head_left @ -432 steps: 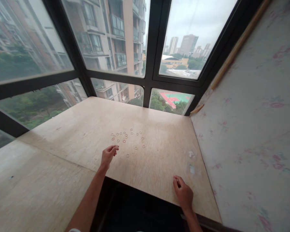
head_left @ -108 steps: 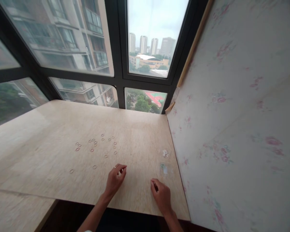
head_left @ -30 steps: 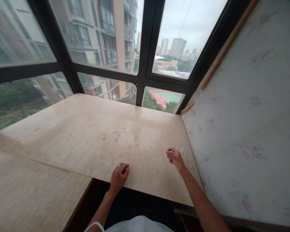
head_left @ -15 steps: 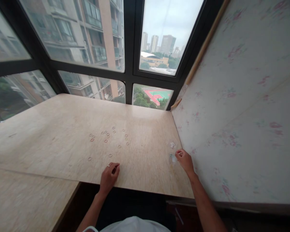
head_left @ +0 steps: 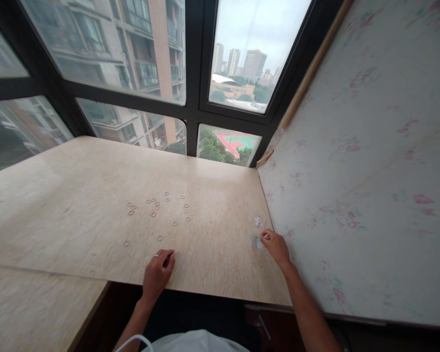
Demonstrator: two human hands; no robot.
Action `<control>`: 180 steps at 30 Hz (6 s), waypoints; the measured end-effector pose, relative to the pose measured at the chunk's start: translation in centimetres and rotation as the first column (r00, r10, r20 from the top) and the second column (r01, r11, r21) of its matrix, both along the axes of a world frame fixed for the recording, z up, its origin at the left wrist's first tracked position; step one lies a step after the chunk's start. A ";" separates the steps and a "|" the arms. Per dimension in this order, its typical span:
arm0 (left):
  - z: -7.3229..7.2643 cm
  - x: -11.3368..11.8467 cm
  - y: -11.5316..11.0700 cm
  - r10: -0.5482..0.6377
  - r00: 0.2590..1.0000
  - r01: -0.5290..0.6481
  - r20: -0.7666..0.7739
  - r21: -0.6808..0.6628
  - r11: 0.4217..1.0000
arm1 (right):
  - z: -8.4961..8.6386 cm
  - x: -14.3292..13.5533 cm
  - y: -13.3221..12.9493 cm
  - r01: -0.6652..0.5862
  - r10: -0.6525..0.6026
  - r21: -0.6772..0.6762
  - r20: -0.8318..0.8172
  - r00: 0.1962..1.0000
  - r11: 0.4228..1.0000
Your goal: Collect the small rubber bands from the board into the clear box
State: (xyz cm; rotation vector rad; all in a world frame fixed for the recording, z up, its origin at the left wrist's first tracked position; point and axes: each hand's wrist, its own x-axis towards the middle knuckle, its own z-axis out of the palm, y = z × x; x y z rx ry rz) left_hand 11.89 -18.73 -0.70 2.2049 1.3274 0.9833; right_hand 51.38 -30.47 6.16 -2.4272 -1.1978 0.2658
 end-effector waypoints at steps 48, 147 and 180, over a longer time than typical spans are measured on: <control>4.6 -2.5 26.5 -0.129 0.794 -0.035 -0.594 -0.257 0.966 | -7.8 -16.4 0.0 -0.372 0.373 0.306 0.056 0.926 0.877; 1.3 5.4 0.4 -0.174 0.965 0.215 0.197 -0.208 0.954 | -0.9 -18.9 20.4 -0.562 0.612 -0.349 0.043 0.790 0.750; 0.9 5.8 0.9 -0.189 0.978 0.199 0.085 -0.128 0.972 | 0.0 -1.6 -1.7 0.265 -0.192 0.179 -0.346 0.918 0.948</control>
